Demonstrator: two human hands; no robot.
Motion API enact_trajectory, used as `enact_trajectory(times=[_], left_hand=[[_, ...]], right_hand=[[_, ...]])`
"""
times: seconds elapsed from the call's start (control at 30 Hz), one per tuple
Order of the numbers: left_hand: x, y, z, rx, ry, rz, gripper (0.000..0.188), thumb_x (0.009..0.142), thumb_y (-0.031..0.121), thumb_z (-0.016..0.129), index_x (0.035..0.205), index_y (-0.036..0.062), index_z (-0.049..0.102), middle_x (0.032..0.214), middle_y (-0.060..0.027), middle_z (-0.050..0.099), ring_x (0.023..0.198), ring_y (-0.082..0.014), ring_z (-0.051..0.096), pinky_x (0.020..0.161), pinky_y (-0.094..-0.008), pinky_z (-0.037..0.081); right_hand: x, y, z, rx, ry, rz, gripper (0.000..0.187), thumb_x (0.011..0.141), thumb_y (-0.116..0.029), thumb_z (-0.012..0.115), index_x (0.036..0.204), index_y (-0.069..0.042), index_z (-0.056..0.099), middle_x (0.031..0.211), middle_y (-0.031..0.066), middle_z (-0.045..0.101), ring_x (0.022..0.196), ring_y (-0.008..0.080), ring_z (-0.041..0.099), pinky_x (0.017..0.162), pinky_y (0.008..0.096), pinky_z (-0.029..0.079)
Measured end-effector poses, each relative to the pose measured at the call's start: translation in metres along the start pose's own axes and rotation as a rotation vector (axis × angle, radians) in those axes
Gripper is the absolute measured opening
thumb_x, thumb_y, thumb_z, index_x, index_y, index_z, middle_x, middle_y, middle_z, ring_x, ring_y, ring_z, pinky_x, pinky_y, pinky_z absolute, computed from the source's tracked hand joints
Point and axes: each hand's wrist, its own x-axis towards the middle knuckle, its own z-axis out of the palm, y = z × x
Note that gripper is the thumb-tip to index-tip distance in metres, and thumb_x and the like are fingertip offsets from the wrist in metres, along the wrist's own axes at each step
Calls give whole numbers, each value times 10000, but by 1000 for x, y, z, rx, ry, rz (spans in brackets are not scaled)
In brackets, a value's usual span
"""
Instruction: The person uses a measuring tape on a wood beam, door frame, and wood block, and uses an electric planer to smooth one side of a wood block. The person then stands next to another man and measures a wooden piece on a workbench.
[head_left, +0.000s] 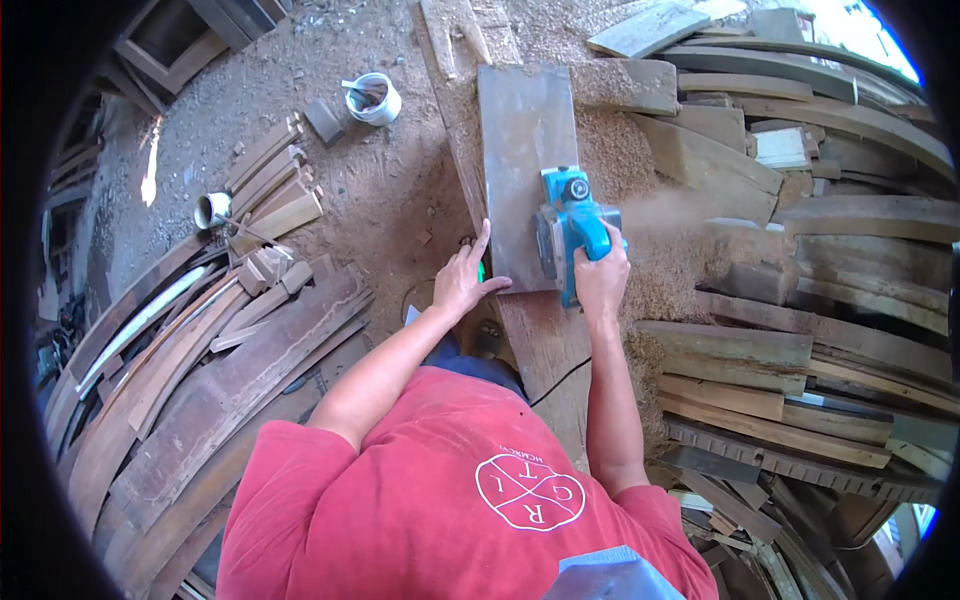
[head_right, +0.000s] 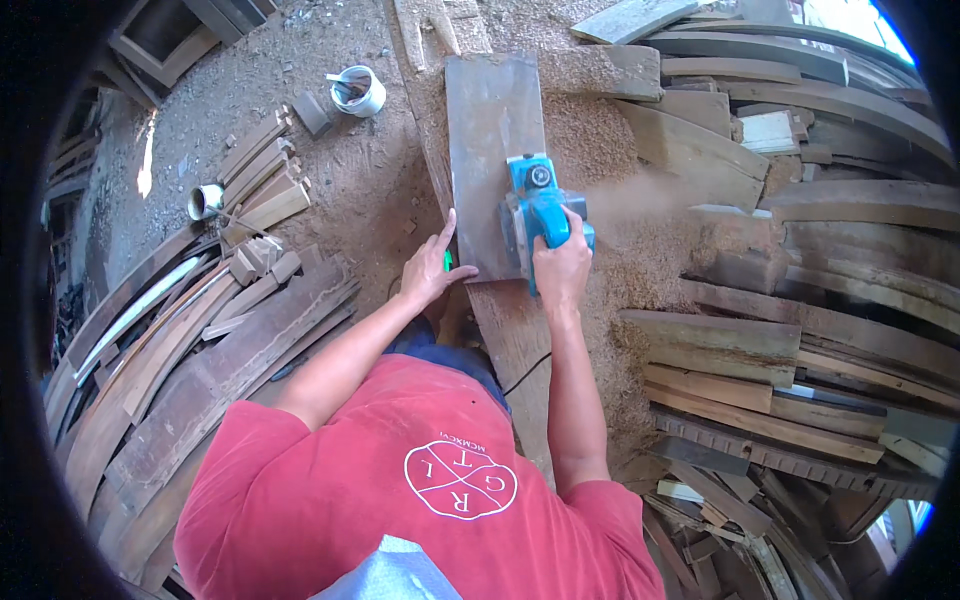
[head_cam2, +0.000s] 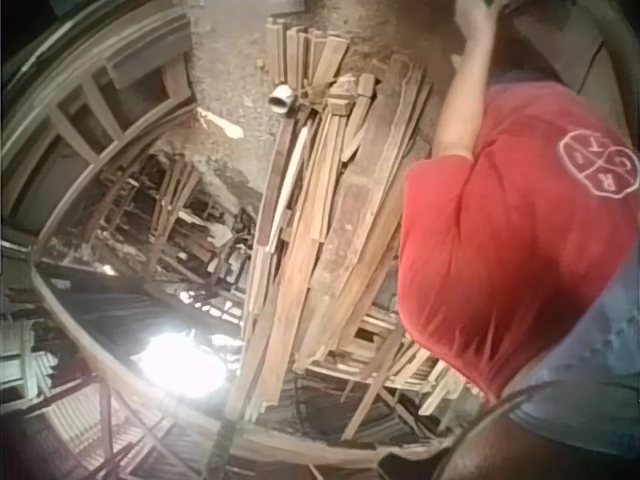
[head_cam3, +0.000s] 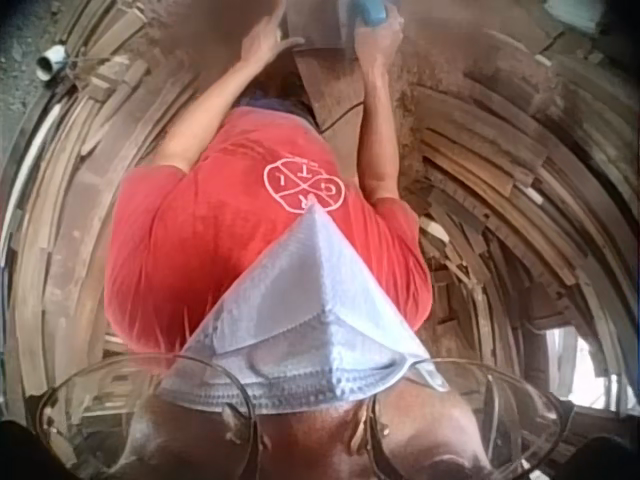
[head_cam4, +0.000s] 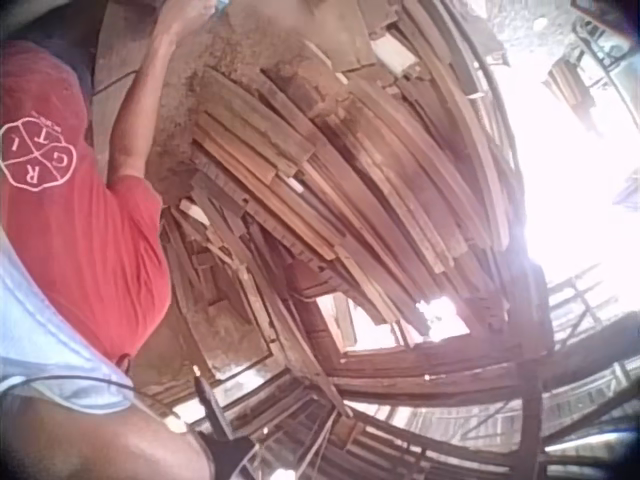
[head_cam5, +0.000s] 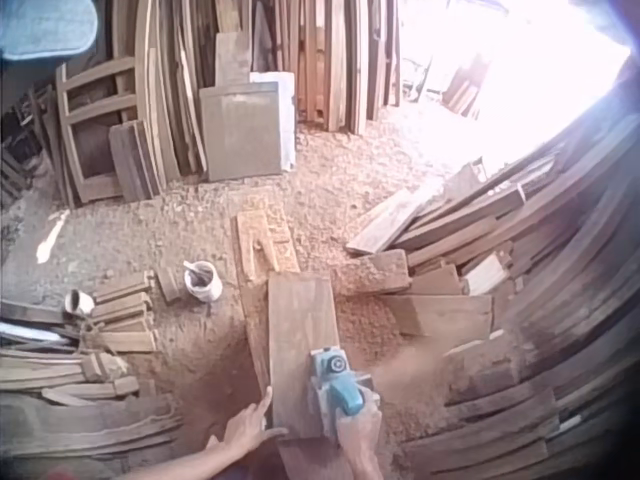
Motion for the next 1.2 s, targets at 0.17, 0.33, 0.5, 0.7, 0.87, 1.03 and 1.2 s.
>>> enact_trajectory(times=[0.17,0.33,0.5,0.7,0.87,1.03,1.2], left_hand=[[0,1,-5,-63,-2,34,1144,714,538,771,1581,190,111,946,-150,559,880,-351,609,743,-453,518],[0,-3,-4,-101,-36,33,1121,738,566,738,1581,171,113,944,-153,550,877,-351,597,747,-445,508],[3,-6,-6,-130,-51,40,1094,766,651,653,1583,171,106,953,-162,547,880,-360,596,761,-448,510],[5,-9,-3,-124,32,83,1046,775,658,627,1581,210,134,943,-148,549,870,-345,605,745,-449,527],[4,-26,-5,-197,-29,69,837,856,535,635,1553,271,253,945,-167,544,875,-374,598,768,-461,514],[-7,-60,-13,-347,116,-42,707,907,367,645,1529,296,316,978,-182,560,906,-403,602,800,-471,499],[-22,-91,-17,-302,179,-102,697,894,309,653,1518,291,345,945,-188,566,880,-391,610,812,-472,500]], right_hand=[[58,-25,24,-31,77,-70,435,749,-107,686,1178,-78,621,991,254,684,955,452,647,825,502,513],[139,-53,52,-32,118,-162,390,736,-150,690,1113,-59,661,977,252,688,952,438,652,845,493,517],[217,-106,75,-58,174,-188,352,734,-210,690,1046,-49,690,977,241,698,963,418,666,865,484,521],[277,-113,90,-92,135,-213,414,726,-266,693,1066,-30,686,984,247,699,993,404,665,889,458,523],[209,-70,74,-41,12,-229,334,728,-194,687,1017,-27,690,978,244,696,972,408,665,860,451,520],[6,5,29,-19,6,-245,330,779,-13,605,1108,-7,635,977,208,688,932,341,678,834,406,511],[-132,48,1,-11,-20,-7,503,751,-64,677,1247,-52,601,1076,240,683,1033,398,661,886,448,520]])
